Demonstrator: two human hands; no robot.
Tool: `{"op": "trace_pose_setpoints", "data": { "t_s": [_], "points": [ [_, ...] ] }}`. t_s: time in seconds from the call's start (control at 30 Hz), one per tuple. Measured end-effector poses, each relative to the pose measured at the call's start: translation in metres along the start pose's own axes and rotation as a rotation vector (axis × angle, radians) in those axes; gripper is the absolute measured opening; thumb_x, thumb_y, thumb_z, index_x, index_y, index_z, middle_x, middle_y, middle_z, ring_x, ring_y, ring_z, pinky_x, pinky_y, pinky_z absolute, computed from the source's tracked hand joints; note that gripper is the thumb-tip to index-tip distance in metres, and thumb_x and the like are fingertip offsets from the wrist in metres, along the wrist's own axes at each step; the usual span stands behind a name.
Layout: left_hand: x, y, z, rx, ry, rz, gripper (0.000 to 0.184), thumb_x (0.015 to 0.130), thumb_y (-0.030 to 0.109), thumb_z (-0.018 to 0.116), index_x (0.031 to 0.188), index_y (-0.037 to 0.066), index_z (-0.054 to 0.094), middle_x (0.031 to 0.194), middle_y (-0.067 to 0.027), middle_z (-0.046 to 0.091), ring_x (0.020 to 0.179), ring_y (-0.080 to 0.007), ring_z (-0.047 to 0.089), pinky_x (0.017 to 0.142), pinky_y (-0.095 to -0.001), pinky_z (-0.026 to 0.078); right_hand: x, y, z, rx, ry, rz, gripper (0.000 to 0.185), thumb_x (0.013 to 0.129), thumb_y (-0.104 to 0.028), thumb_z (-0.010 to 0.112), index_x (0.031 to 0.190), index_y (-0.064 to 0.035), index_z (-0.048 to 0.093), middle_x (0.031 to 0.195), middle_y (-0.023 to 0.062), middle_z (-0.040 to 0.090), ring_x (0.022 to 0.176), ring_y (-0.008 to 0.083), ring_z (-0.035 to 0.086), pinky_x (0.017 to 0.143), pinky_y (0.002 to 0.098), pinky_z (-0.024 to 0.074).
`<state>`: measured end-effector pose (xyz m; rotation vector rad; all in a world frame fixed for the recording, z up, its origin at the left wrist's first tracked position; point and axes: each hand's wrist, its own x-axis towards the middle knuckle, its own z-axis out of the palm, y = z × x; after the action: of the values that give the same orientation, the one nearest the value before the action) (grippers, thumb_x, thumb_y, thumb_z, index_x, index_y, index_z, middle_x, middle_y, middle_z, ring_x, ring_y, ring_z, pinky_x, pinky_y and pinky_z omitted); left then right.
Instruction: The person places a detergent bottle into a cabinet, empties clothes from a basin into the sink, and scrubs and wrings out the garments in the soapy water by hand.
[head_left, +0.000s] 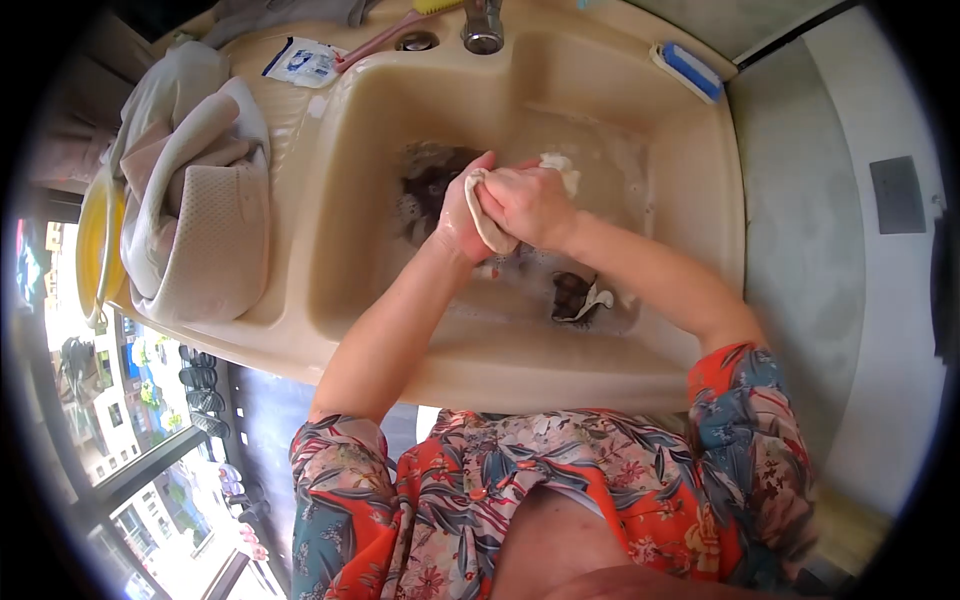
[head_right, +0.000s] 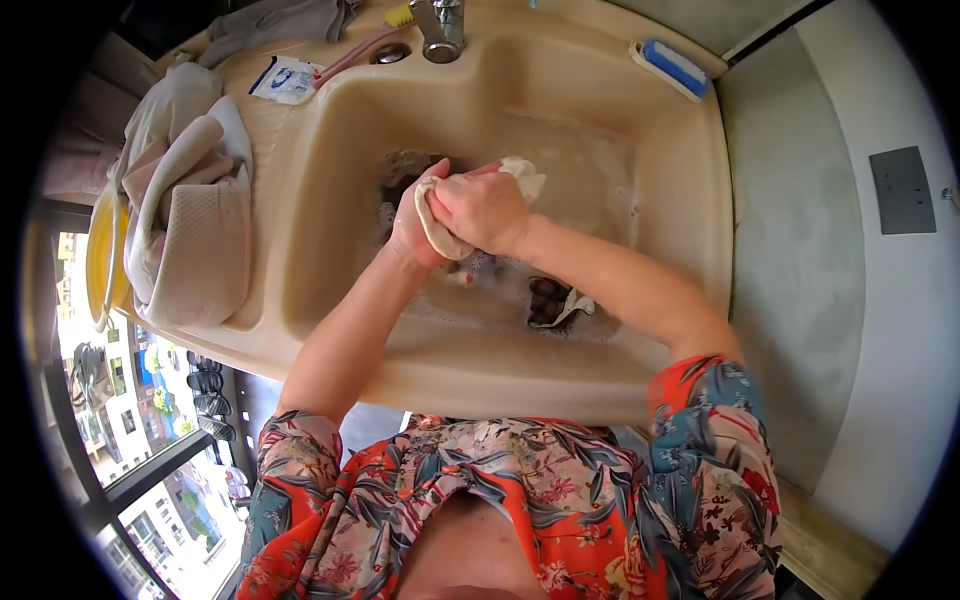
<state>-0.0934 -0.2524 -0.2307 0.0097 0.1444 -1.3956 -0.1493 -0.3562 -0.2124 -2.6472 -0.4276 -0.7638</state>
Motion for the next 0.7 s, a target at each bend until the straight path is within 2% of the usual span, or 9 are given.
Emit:
{"op": "trace_pose_setpoints", "data": {
  "t_s": [0.17,0.2,0.3,0.33,0.43,0.47,0.57,0.6,0.7],
  "points": [
    [0.005,0.013,0.000,0.125,0.201,0.271,0.043,0.090,0.029,0.026,0.108,-0.004,0.045,0.109,-0.0166,0.050,0.101,-0.0278,0.048,0.089,-0.0388,0.038,0.009,0.008,0.034,-0.013,0.067,0.164,0.007,0.072,-0.017,0.050,0.070,-0.0094,0.052,0.063,0.0052,0.054,0.057,0.0239,0.055,0.051,0.0351,0.0421],
    [0.003,0.016,0.003,0.119,0.226,0.298,0.041,0.090,0.028,0.026,0.107,-0.004,0.046,0.107,-0.0166,0.051,0.100,-0.0280,0.049,0.088,-0.0392,0.039,0.010,0.004,0.030,-0.017,0.015,0.155,0.008,0.072,-0.019,0.052,0.072,-0.0103,0.053,0.065,0.0054,0.054,0.062,0.0246,0.054,0.056,0.0359,0.0415],
    [0.003,0.022,-0.005,0.209,0.327,0.427,0.026,0.089,0.016,0.036,0.102,-0.003,0.048,0.099,-0.0153,0.054,0.092,-0.0249,0.053,0.082,-0.0369,0.044,0.014,0.004,0.010,-0.051,0.021,0.081,0.012,0.072,-0.021,0.054,0.072,-0.0093,0.053,0.067,0.0064,0.054,0.066,0.0246,0.053,0.057,0.0367,0.0403],
    [0.001,0.021,0.001,0.279,0.368,0.435,0.024,0.088,0.014,0.038,0.102,-0.003,0.048,0.099,-0.0150,0.054,0.090,-0.0239,0.054,0.081,-0.0358,0.045,0.014,0.016,0.007,0.000,-0.029,0.124,0.022,0.072,-0.030,0.059,0.075,-0.0084,0.055,0.069,0.0066,0.052,0.069,0.0211,0.051,0.058,0.0333,0.0409],
    [0.003,0.026,-0.010,0.434,0.372,0.400,0.023,0.086,0.011,0.044,0.105,-0.003,0.047,0.098,-0.0125,0.055,0.085,-0.0207,0.056,0.075,-0.0327,0.048,0.011,0.055,-0.001,0.517,-0.196,0.549,0.023,0.074,-0.025,0.065,0.083,-0.0060,0.056,0.084,0.0035,0.053,0.073,0.0147,0.051,0.065,0.0322,0.0424],
    [0.004,0.024,-0.010,0.470,0.356,0.399,0.024,0.087,0.011,0.044,0.106,-0.003,0.047,0.098,-0.0118,0.055,0.084,-0.0205,0.057,0.074,-0.0328,0.048,0.014,0.059,-0.005,0.699,-0.186,0.580,0.032,0.077,-0.033,0.062,0.092,-0.0057,0.055,0.089,0.0014,0.050,0.077,0.0105,0.049,0.069,0.0269,0.0427],
    [0.005,0.022,-0.006,0.588,0.397,0.427,0.028,0.084,0.012,0.051,0.107,-0.003,0.046,0.097,-0.0102,0.054,0.085,-0.0174,0.056,0.072,-0.0292,0.048,0.006,0.041,-0.012,1.221,-0.331,0.877,0.040,0.077,-0.036,0.062,0.100,-0.0045,0.052,0.098,0.0039,0.050,0.083,0.0100,0.050,0.070,0.0229,0.0429],
    [0.004,0.021,-0.004,0.652,0.445,0.450,0.028,0.084,0.012,0.052,0.107,-0.003,0.047,0.097,-0.0100,0.055,0.085,-0.0171,0.056,0.072,-0.0286,0.048,-0.003,0.042,0.001,1.140,-0.368,0.770,0.044,0.075,-0.039,0.063,0.101,-0.0041,0.053,0.099,0.0054,0.054,0.078,0.0079,0.052,0.063,0.0206,0.0441],
    [0.003,0.020,-0.005,0.707,0.481,0.451,0.029,0.082,0.013,0.055,0.106,-0.002,0.048,0.094,-0.0093,0.056,0.081,-0.0165,0.057,0.068,-0.0285,0.049,-0.004,0.043,-0.013,1.213,-0.667,0.935,0.041,0.075,-0.036,0.064,0.100,-0.0041,0.054,0.088,0.0041,0.057,0.066,0.0061,0.053,0.055,0.0213,0.0451]
  ]
}}
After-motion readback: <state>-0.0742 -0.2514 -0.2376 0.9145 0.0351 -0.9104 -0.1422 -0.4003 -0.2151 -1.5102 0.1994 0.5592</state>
